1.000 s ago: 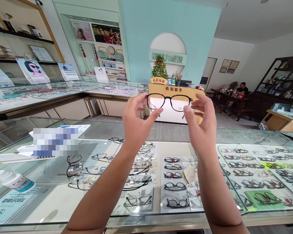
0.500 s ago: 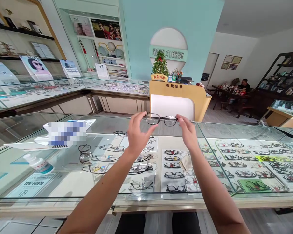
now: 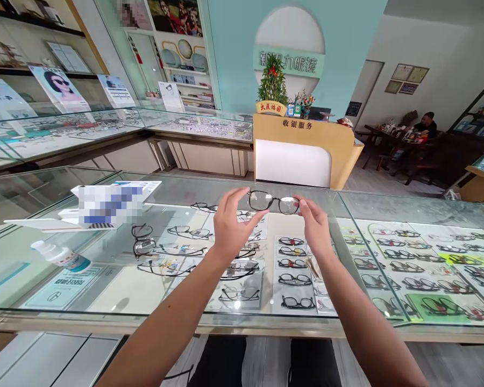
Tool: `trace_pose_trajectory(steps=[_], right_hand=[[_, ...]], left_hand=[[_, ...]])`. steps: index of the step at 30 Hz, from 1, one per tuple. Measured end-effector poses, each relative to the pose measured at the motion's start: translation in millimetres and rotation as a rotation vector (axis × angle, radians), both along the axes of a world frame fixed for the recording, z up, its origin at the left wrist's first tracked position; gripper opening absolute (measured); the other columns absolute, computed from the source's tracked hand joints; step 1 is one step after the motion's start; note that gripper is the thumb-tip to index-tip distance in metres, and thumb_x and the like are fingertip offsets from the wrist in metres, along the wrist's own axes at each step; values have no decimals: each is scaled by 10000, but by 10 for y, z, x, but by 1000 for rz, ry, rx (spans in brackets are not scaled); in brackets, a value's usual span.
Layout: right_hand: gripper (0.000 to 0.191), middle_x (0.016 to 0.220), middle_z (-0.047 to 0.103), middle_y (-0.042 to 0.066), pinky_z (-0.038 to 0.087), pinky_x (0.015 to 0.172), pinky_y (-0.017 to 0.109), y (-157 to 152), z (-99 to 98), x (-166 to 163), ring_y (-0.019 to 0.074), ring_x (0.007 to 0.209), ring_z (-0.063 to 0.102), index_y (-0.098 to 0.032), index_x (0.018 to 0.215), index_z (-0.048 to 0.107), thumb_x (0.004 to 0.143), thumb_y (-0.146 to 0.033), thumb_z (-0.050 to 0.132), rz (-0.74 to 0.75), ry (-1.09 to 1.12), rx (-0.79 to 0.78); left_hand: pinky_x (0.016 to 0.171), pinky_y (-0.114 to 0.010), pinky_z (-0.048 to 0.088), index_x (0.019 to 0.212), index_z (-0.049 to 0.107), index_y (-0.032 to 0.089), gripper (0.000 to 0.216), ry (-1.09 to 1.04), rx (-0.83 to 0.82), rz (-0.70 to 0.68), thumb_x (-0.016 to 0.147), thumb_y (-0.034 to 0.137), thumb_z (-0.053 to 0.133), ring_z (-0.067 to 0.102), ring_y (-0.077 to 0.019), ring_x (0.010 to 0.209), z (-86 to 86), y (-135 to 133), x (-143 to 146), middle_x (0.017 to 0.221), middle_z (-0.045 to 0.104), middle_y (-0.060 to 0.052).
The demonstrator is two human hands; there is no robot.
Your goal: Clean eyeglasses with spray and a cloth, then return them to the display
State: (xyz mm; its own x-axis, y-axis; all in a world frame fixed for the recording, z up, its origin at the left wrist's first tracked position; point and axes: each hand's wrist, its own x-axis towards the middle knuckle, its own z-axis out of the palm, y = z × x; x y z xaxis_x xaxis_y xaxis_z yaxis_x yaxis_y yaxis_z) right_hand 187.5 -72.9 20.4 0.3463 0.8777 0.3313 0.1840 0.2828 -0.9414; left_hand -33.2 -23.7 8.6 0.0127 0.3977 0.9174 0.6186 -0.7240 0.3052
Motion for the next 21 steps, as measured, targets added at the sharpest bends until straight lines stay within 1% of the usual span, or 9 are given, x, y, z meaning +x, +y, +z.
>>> trace_pose_trajectory(steps=[3, 8, 11, 15, 17, 21], right_hand=[[562, 1386, 788, 106, 517, 1146, 508, 29, -32, 20, 332, 1323, 684, -237, 1224, 849, 982, -704, 652, 16, 29, -21], [525, 1372, 803, 89, 565, 1076, 477, 73, -75, 43, 317, 1296, 719, -257, 1242, 847, 973, -678, 683, 88, 146, -66], [511, 1355, 809, 84, 578, 1055, 448, 89, -90, 49, 304, 1285, 728, -256, 1228, 849, 974, -666, 681, 129, 184, -66], [461, 1337, 810, 71, 582, 1042, 420, 100, -100, 55, 274, 1246, 743, -269, 1236, 841, 991, -621, 671, 196, 233, -35], [442, 1342, 806, 76, 591, 1020, 423, 102, -89, 51, 271, 1205, 758, -269, 1223, 836, 985, -604, 671, 228, 270, -17], [435, 1279, 819, 95, 603, 971, 431, 92, -41, 30, 282, 1143, 772, -259, 1186, 823, 941, -599, 705, 259, 337, -17]], left_hand=[[1062, -500, 621, 1374, 662, 226, 601, -2, -1, -14, 904, 510, 907, 731, -322, 1238, -8, 11, 4, 1284, 758, -139], [1031, -502, 621, 1381, 661, 224, 620, -22, -81, -34, 898, 530, 901, 715, -333, 1242, -35, 36, 13, 1309, 747, -148], [1038, -487, 611, 1394, 659, 220, 615, -28, -55, -50, 902, 495, 907, 714, -324, 1236, -40, 37, 24, 1316, 747, -146], [1042, -472, 603, 1397, 662, 218, 597, -37, -25, -86, 911, 467, 905, 713, -316, 1231, -46, 33, 35, 1318, 746, -143], [1042, -476, 600, 1395, 662, 217, 603, -34, -53, -76, 911, 485, 902, 712, -317, 1224, -53, 36, 36, 1320, 743, -144], [1012, -473, 609, 1398, 659, 222, 617, -32, -108, -58, 908, 512, 897, 707, -312, 1213, -70, 49, 41, 1326, 738, -141]])
